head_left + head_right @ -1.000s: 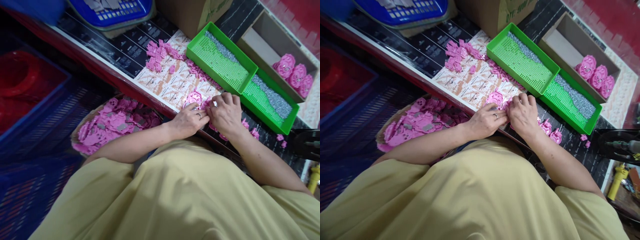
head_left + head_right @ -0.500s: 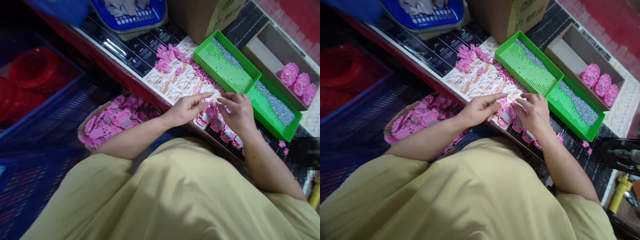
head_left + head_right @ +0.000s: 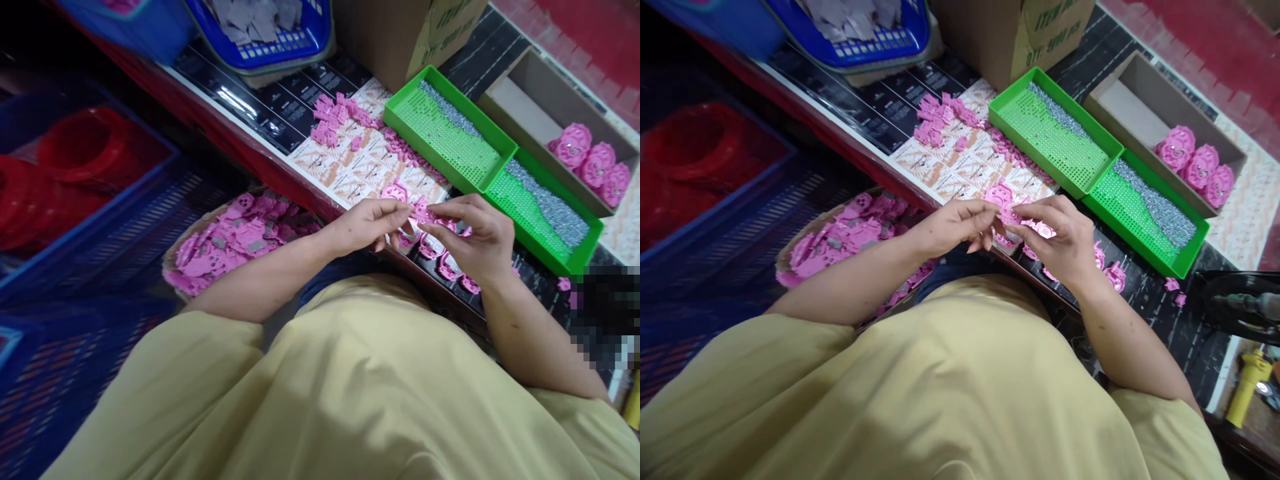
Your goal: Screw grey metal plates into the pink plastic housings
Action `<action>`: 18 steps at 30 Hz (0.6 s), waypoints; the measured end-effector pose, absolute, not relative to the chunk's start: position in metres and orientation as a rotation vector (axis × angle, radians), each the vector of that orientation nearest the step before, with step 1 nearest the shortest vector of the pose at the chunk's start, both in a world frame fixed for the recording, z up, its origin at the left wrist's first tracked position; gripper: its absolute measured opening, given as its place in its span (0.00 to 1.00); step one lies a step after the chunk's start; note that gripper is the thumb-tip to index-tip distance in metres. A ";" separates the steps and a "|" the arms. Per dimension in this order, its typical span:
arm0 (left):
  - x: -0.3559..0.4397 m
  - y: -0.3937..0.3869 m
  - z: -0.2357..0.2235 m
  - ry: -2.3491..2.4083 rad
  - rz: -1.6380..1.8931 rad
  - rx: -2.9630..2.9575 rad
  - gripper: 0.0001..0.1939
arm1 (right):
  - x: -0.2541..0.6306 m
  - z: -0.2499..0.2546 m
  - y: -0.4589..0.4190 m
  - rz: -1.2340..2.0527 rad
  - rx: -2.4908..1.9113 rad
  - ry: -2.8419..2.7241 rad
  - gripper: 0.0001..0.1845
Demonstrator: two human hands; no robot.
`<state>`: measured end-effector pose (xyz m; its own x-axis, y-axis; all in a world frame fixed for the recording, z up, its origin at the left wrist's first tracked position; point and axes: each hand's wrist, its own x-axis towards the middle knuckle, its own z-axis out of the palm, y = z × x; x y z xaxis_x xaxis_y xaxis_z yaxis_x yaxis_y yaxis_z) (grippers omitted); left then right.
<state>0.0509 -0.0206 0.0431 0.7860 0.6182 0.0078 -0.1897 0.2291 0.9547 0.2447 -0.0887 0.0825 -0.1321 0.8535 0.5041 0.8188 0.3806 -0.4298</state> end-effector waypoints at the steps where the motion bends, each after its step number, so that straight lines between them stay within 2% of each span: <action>1: 0.052 -0.022 0.043 0.422 0.584 1.220 0.33 | 0.244 0.082 -0.089 -0.018 -1.467 -1.974 0.12; 4: 0.056 -0.025 0.041 0.457 0.602 1.157 0.28 | 0.242 0.079 -0.091 -0.336 -1.488 -2.100 0.11; 7: 0.056 -0.023 0.037 0.489 0.608 1.041 0.23 | 0.240 0.079 -0.094 -0.556 -1.289 -2.228 0.10; 9: 0.054 -0.021 0.036 0.509 0.596 1.004 0.20 | 0.239 0.083 -0.094 -0.543 -1.163 -2.296 0.11; 13: 0.046 -0.015 0.038 0.540 0.537 1.091 0.21 | 0.241 0.091 -0.090 -0.375 -1.123 -2.431 0.22; 15: 0.044 -0.015 0.039 0.543 0.469 1.181 0.19 | 0.243 0.091 -0.088 -0.298 -1.082 -2.528 0.20; 18: 0.043 -0.015 0.035 0.569 0.429 1.295 0.15 | 0.245 0.089 -0.085 -0.258 -1.050 -2.577 0.13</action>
<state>0.0432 -0.0145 0.0348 0.7889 0.5953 -0.1525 0.0169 0.2271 0.9737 0.2445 -0.0855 0.0893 -0.6668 0.6407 0.3807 0.7034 0.7098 0.0374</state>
